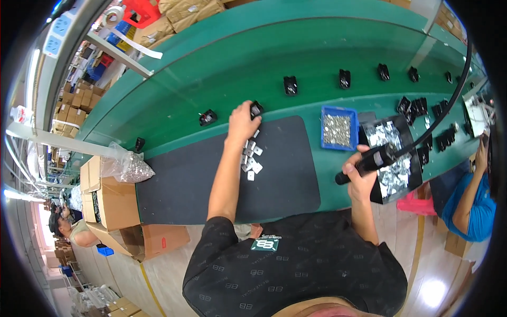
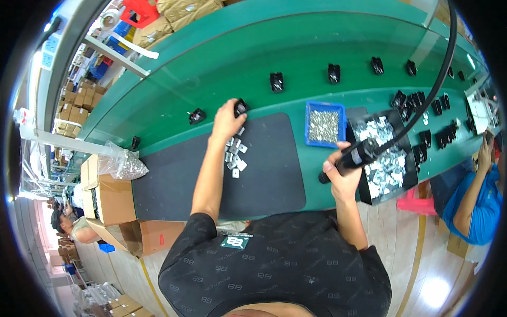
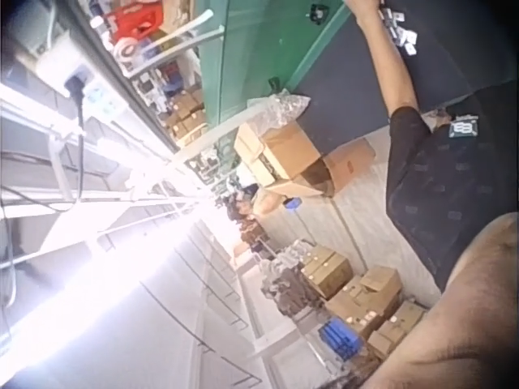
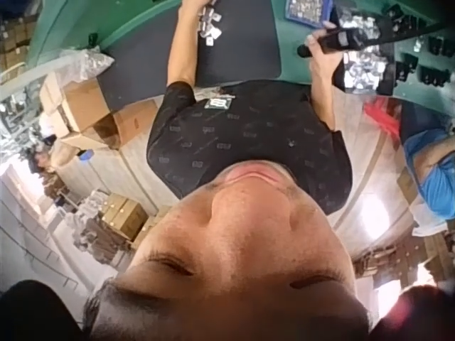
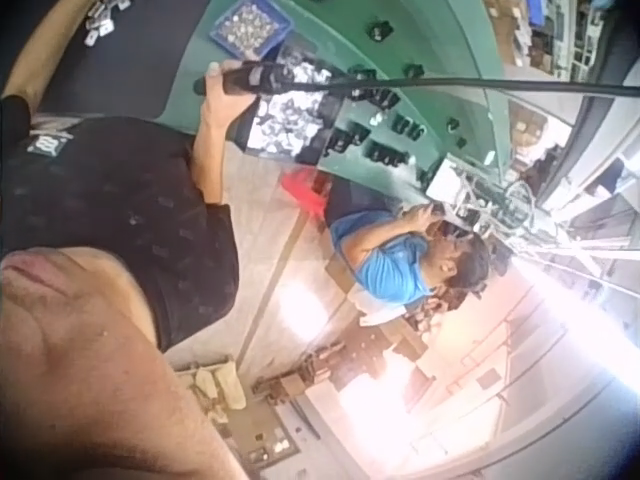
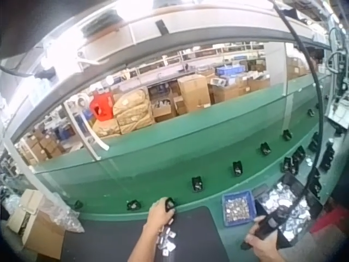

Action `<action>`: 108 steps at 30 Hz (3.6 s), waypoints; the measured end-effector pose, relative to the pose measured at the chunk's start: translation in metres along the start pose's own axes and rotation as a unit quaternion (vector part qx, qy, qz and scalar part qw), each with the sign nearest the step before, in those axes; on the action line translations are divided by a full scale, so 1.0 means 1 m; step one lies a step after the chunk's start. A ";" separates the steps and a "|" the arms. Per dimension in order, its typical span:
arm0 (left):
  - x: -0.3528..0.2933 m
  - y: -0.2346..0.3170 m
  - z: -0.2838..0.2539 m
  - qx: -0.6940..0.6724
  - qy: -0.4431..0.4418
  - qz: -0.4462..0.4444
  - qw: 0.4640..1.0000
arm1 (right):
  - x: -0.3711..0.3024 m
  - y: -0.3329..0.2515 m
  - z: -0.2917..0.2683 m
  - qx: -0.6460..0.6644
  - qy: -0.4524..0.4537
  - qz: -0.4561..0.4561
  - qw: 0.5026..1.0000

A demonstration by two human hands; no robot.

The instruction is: The person assembles small electronic components by securing metal plates to an electronic housing with screws using an electric screwdriver.

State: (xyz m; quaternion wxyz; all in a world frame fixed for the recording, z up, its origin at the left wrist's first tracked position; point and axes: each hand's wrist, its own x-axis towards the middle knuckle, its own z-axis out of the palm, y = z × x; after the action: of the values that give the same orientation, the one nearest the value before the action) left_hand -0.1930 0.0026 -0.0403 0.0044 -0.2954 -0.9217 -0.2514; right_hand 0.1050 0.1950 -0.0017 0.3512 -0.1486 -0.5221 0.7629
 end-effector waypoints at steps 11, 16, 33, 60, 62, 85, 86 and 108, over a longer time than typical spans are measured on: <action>-0.097 0.035 -0.021 -0.177 0.258 0.037 0.949 | 0.060 0.038 0.095 -0.031 -0.125 -0.015 0.992; -0.196 0.005 -0.025 -0.194 0.344 -0.174 0.902 | 0.111 0.072 0.131 -0.103 -0.140 -0.082 0.981; -0.238 -0.017 -0.018 -0.335 0.386 -0.290 0.809 | 0.131 0.114 0.177 -0.142 -0.192 -0.010 0.971; -0.238 -0.015 -0.017 -0.349 0.411 -0.279 0.795 | 0.142 0.091 0.170 0.016 -0.154 0.107 0.982; -0.238 -0.014 -0.018 -0.343 0.420 -0.275 0.794 | 0.145 0.092 0.166 -0.005 -0.130 0.098 0.987; -0.239 -0.015 -0.019 -0.317 0.396 -0.287 0.813 | 0.147 0.115 0.172 -0.170 -0.089 -0.038 0.981; -0.239 -0.015 -0.019 -0.318 0.395 -0.287 0.813 | 0.147 0.116 0.172 -0.173 -0.087 -0.037 0.980; -0.240 -0.015 -0.020 -0.329 0.389 -0.289 0.811 | 0.149 0.140 0.204 -0.105 -0.125 -0.036 0.986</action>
State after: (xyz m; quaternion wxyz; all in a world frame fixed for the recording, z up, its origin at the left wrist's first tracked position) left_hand -0.0057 -0.1471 -0.0675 0.1920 0.1233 -0.7484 -0.6228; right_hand -0.1750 0.1278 -0.0234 0.2930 -0.0686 -0.6441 0.7032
